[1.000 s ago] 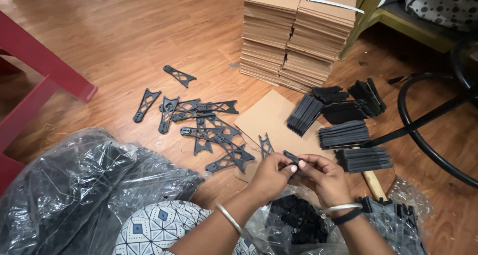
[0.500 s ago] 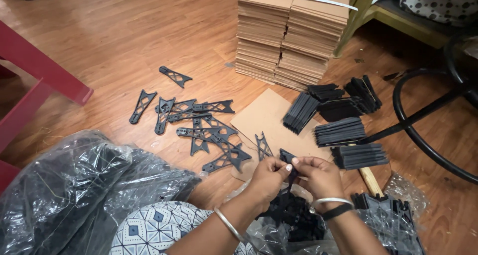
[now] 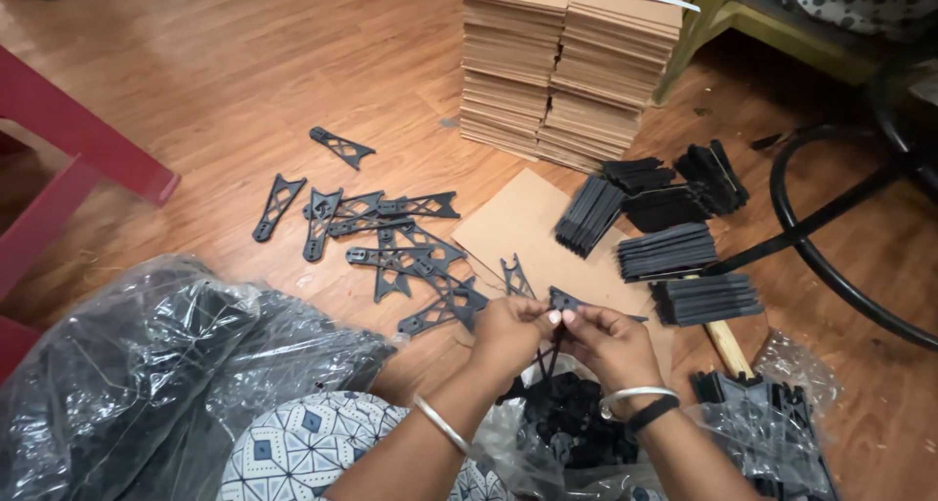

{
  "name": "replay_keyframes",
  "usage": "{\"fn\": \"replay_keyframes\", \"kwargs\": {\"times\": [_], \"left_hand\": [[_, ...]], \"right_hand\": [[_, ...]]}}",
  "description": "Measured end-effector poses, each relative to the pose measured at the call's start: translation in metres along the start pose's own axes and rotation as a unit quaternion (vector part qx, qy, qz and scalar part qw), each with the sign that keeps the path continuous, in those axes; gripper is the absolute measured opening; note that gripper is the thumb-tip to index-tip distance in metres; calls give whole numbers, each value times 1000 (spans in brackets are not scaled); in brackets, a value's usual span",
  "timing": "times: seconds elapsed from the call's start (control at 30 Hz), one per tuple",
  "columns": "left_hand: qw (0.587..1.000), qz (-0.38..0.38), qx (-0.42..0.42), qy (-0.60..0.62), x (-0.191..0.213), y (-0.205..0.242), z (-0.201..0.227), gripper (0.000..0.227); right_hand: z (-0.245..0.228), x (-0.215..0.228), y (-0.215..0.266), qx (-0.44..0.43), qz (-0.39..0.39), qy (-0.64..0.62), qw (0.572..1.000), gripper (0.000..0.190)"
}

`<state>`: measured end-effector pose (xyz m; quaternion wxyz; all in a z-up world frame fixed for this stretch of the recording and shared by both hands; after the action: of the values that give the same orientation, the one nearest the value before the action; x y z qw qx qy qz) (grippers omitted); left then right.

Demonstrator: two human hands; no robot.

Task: Assembling small black plastic frame components and applying circular stickers.

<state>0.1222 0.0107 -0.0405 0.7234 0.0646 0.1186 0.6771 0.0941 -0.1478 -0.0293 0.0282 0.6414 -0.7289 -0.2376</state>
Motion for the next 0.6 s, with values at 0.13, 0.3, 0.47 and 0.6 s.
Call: {"fn": "replay_keyframes", "kwargs": {"times": [0.13, 0.3, 0.47, 0.6], "left_hand": [[999, 0, 22, 40, 3, -12, -11, 18], [995, -22, 45, 83, -3, -16, -22, 18], [997, 31, 16, -63, 6, 2, 11, 19], [996, 37, -30, -80, 0, 6, 5, 17]], "right_hand": [[24, 17, -14, -24, 14, 29, 999, 22], [14, 1, -9, -40, -37, -16, 998, 22], [19, 9, -8, -6, 12, 32, 999, 17], [41, 33, -27, 58, 42, 106, 992, 14]]}}
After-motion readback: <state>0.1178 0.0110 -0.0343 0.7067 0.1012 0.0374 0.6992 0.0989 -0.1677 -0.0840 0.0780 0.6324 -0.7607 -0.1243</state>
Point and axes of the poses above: each hand's wrist, its own y-axis away from the middle knuckle, its own x-axis out of the back of the hand, z = x × y, the point moved 8 cm from there along -y, towards the middle knuckle, and after that the axes turned 1 degree about -x, right-handed, at the moved point
